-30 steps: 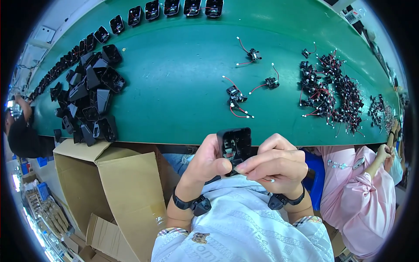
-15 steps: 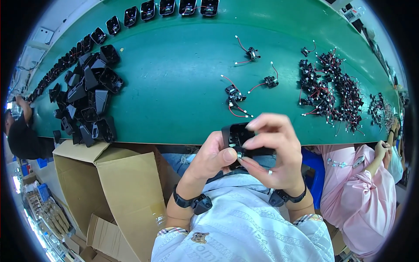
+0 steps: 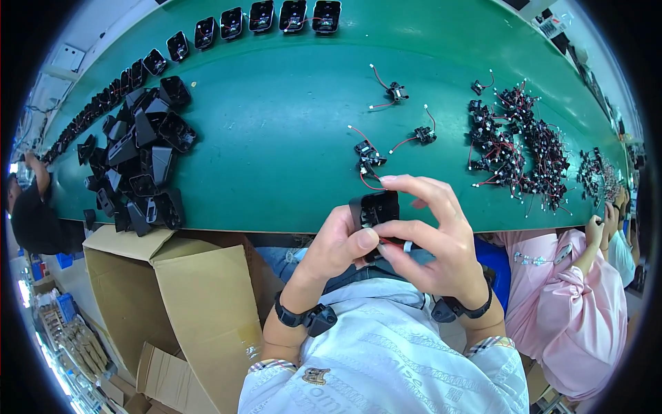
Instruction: Assembling small electronic components into plastic housings on a production line.
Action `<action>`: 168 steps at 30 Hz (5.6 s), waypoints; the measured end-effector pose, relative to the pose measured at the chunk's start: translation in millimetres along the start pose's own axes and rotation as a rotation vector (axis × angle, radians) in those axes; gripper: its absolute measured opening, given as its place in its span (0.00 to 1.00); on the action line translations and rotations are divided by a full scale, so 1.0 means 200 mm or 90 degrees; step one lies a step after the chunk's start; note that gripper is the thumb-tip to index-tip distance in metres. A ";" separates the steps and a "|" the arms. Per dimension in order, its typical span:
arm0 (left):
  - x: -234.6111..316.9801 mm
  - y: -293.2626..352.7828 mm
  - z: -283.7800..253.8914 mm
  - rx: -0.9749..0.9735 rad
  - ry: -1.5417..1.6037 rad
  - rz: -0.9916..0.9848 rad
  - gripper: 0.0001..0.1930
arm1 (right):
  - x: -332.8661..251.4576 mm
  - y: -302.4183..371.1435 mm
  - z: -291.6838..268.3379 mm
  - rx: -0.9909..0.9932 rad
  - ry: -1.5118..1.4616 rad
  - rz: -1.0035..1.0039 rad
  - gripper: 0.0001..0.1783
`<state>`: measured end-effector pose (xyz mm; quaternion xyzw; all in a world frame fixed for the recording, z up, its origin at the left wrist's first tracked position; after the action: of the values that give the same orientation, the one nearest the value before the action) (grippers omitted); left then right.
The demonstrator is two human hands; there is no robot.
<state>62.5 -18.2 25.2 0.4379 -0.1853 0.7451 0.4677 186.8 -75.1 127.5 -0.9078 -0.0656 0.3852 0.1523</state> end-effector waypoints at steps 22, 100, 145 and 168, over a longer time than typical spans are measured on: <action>0.00 0.00 -0.04 0.023 0.010 -0.006 0.42 | 0.05 0.08 0.09 0.152 -0.132 0.124 0.13; -0.02 -0.04 -0.04 0.073 -0.054 0.029 0.50 | 0.01 0.01 0.05 0.149 0.059 -0.007 0.15; 0.72 0.04 -0.74 0.701 -1.213 0.194 0.26 | 0.24 -0.19 0.08 -0.206 0.202 0.022 0.30; 0.36 -0.04 -0.24 0.245 -0.886 0.318 0.35 | 0.59 -0.29 -0.22 -0.133 0.231 0.169 0.29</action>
<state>34.0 57.5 58.3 0.8255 -0.3976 0.3999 -0.0238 300.6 -2.7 94.6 -0.9737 0.0432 0.2234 0.0147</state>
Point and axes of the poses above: each hand's wrist, its own y-axis away from the middle knuckle, its own z-axis out of the palm, x = y × z, the point moved 6 cm from there along -y, towards the middle knuckle, and after that the axes turned 1 degree about z, right-handed, at the moved point
